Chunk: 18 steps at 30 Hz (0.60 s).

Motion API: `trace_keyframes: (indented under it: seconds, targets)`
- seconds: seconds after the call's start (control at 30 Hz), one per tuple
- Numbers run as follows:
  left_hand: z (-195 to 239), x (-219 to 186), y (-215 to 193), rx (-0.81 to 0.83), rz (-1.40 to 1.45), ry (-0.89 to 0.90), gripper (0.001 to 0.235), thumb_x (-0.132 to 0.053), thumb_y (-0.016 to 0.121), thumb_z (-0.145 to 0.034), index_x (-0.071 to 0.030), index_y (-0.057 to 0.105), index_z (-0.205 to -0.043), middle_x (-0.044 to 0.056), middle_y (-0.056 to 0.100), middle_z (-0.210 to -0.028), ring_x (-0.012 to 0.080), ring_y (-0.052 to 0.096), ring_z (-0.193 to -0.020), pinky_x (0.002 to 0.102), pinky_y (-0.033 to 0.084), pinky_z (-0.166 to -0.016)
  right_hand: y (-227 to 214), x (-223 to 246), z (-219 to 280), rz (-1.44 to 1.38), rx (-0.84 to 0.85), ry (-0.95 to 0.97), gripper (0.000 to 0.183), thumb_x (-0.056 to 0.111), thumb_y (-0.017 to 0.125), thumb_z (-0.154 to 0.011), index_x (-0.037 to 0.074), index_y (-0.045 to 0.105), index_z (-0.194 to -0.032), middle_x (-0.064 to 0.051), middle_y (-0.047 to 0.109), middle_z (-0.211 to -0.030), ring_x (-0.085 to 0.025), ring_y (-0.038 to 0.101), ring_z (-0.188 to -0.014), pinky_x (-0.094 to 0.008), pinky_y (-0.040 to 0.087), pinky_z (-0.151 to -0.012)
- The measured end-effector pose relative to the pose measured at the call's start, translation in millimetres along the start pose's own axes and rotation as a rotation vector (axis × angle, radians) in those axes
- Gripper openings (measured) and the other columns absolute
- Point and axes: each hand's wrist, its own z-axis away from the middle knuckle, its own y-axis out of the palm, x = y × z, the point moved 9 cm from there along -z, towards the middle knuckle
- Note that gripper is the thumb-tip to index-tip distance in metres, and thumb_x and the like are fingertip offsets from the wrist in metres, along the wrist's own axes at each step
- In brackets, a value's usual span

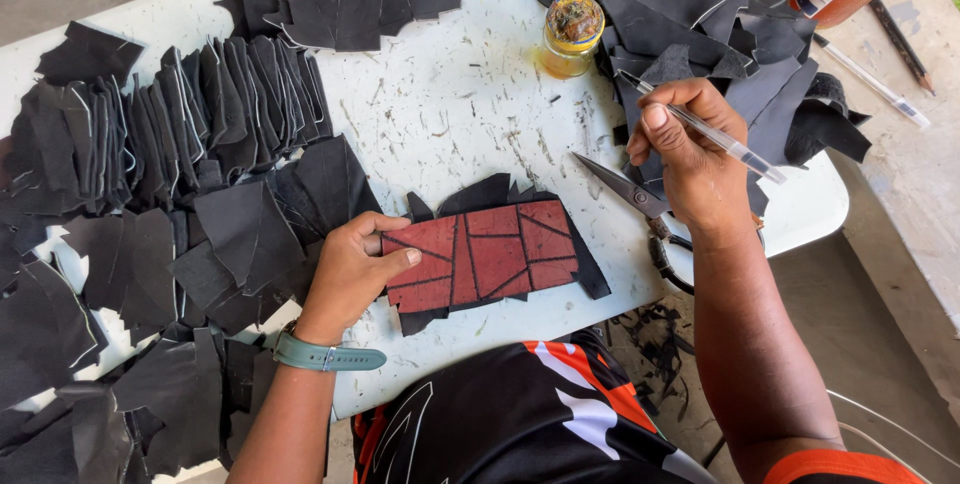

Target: The person uses a white marker to draw lines on a red template placed over a stack of black rubber pieces. They repeatedly align the template, mark the rubber, and move the template to the next piece in the stack.

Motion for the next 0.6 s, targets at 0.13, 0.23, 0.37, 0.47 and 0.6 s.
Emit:
trace_keyframes:
  seconds: [0.13,0.23,0.37,0.47,0.6]
  targets:
    - [0.0,2.1,-1.1,-0.027,-0.026,-0.047,0.039,0.000,0.075,-0.083,0.003,0.067,-0.121,0.015,0.080,-0.091,0.0122,0.075,-0.079,0.026,0.060,-0.067,-0.7,0.9,0.3,-0.023,-0.016,0.027,0.021,0.021,0.065,-0.111,0.001,0.061,-0.113,-0.008,0.066,-0.097,-0.014,0.066,-0.080,-0.028,0.053,-0.071]
    - [0.9,-0.4,-0.5,-0.026,-0.029,-0.045,0.040,0.000,0.075,-0.083,0.003,0.067,-0.121,0.015,0.080,-0.090,0.0124,0.074,-0.079,0.026,0.059,-0.066,-0.6,0.3,1.8,0.051,-0.041,0.107,0.026,0.028,0.059,-0.110,0.004,0.061,-0.118,-0.009,0.067,-0.078,-0.013,0.064,-0.067,-0.024,0.046,-0.061]
    - [0.5,-1.0,0.0,-0.005,-0.045,-0.043,0.040,0.000,0.075,-0.083,0.002,0.067,-0.122,0.015,0.080,-0.091,0.0123,0.074,-0.079,0.026,0.059,-0.067,9.3,11.5,4.2,0.210,-0.020,0.089,0.028,0.029,0.056,-0.112,0.003,0.061,-0.121,-0.009,0.068,-0.078,-0.014,0.065,-0.068,-0.024,0.045,-0.066]
    - [-0.2,-1.0,0.6,0.008,-0.055,-0.023,0.039,0.000,0.075,-0.083,0.002,0.067,-0.122,0.014,0.080,-0.091,0.0119,0.074,-0.080,0.025,0.059,-0.068,29.4,17.8,9.8,0.114,0.055,0.059,0.021,0.021,0.061,-0.108,0.003,0.062,-0.119,-0.009,0.071,-0.085,-0.015,0.070,-0.076,-0.029,0.058,-0.074]
    - [1.1,-3.9,-0.4,-0.010,-0.091,0.008,0.039,0.001,0.076,-0.082,0.002,0.068,-0.120,0.014,0.080,-0.092,0.0117,0.074,-0.081,0.026,0.060,-0.068,78.2,9.5,38.1,0.133,0.219,0.071,0.026,0.007,0.074,-0.096,0.003,0.061,-0.118,-0.009,0.073,-0.099,-0.015,0.073,-0.093,-0.031,0.061,-0.085]
